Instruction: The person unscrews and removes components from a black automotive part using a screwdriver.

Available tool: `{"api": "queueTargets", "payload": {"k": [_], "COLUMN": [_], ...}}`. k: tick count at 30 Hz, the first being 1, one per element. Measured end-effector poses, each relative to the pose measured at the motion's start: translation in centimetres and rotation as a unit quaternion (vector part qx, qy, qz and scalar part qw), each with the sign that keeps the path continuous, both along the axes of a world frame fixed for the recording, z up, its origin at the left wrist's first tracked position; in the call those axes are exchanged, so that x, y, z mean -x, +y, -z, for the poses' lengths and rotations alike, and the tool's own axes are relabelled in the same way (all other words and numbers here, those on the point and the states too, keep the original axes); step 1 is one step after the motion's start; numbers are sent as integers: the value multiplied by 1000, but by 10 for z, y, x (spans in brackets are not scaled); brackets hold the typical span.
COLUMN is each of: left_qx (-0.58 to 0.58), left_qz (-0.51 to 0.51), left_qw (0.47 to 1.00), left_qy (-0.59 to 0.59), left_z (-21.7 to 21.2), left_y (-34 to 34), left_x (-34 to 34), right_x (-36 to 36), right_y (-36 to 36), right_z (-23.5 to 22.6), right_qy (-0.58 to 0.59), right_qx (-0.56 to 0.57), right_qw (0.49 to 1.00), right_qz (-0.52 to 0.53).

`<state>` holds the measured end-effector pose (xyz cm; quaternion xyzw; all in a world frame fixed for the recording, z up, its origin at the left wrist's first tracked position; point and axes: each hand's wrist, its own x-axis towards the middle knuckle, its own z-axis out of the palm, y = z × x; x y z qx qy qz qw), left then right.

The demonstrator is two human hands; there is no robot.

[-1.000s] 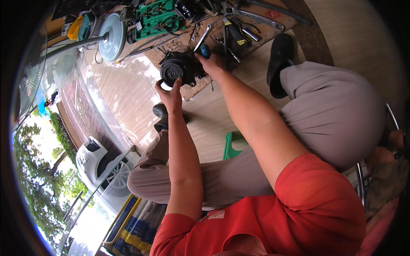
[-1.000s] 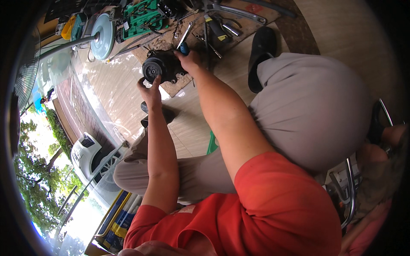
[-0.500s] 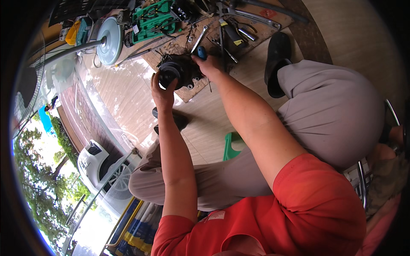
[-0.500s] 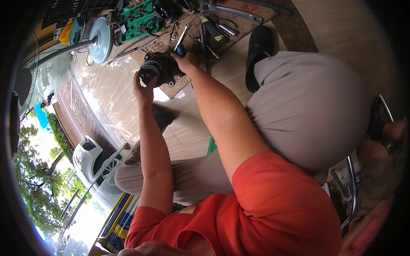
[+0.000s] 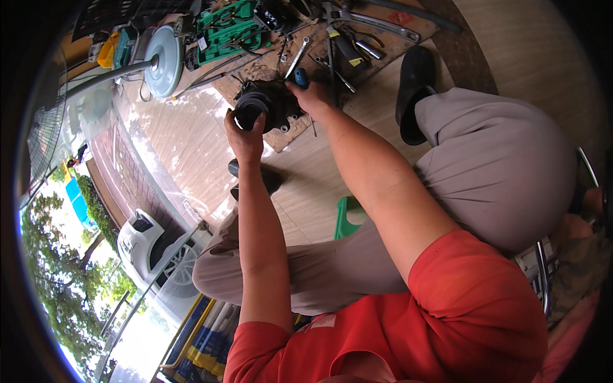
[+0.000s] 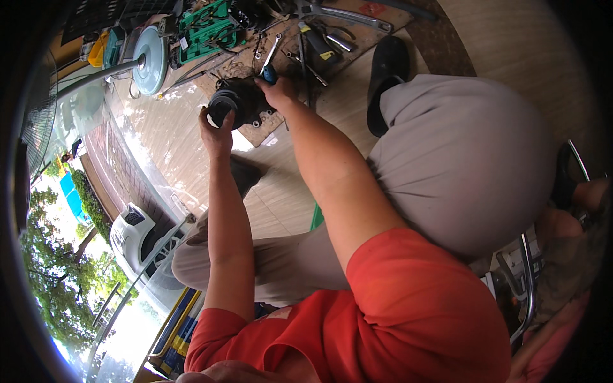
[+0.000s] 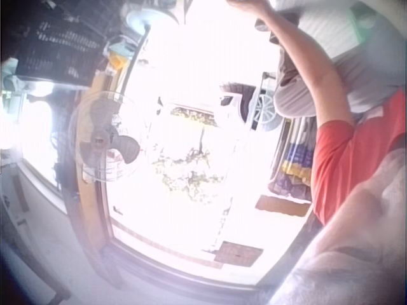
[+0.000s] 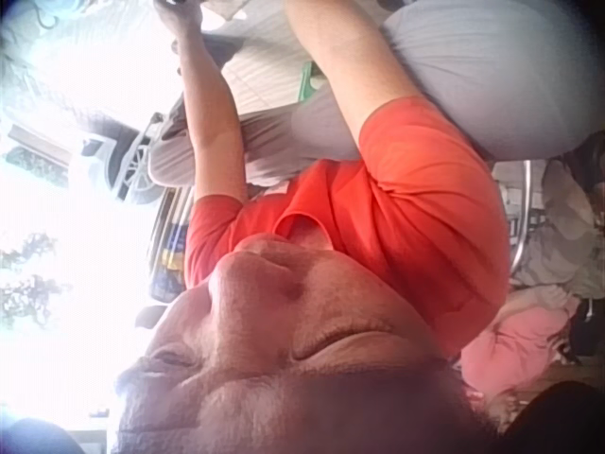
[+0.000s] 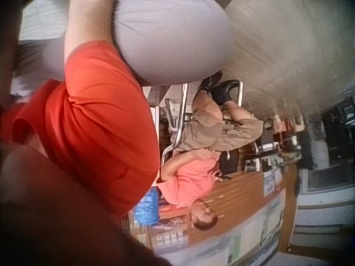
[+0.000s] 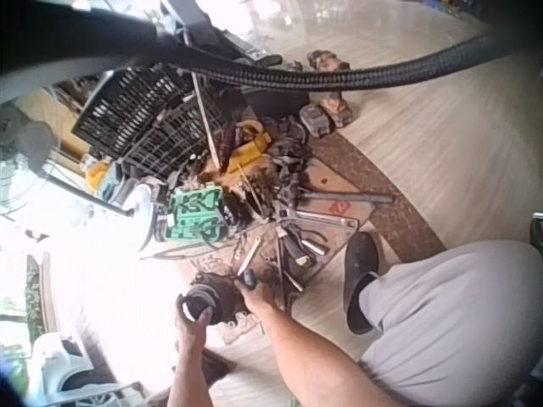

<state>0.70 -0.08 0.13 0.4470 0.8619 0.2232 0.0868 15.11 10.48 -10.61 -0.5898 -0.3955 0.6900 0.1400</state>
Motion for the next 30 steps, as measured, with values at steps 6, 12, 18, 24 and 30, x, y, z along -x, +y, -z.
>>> {"api": "queueTargets", "payload": {"k": [6,12,18,24,30], "left_qx": [9,88,115,55,34], "left_qz": [-24,-83,-99,-95,-67], "left_qw": [997,988,985,991,997], "left_qy": [77,98,86,74,23], "left_z": [10,2,-1,8,-2], "left_y": [5,11,14,5,0], "left_x": [-11,-23,-25,-20,-10], "right_x": [5,7,8,8,7], "right_y": [0,-2,0,-2,-2], "right_z": [15,19,27,21,15], "right_qy": [-8,-8,-15,-8,6], "right_qx": [0,-5,-8,-26,14], "right_qw": [1000,1000,1000,1000,1000], "right_qz": [5,-1,-5,1,-2]}}
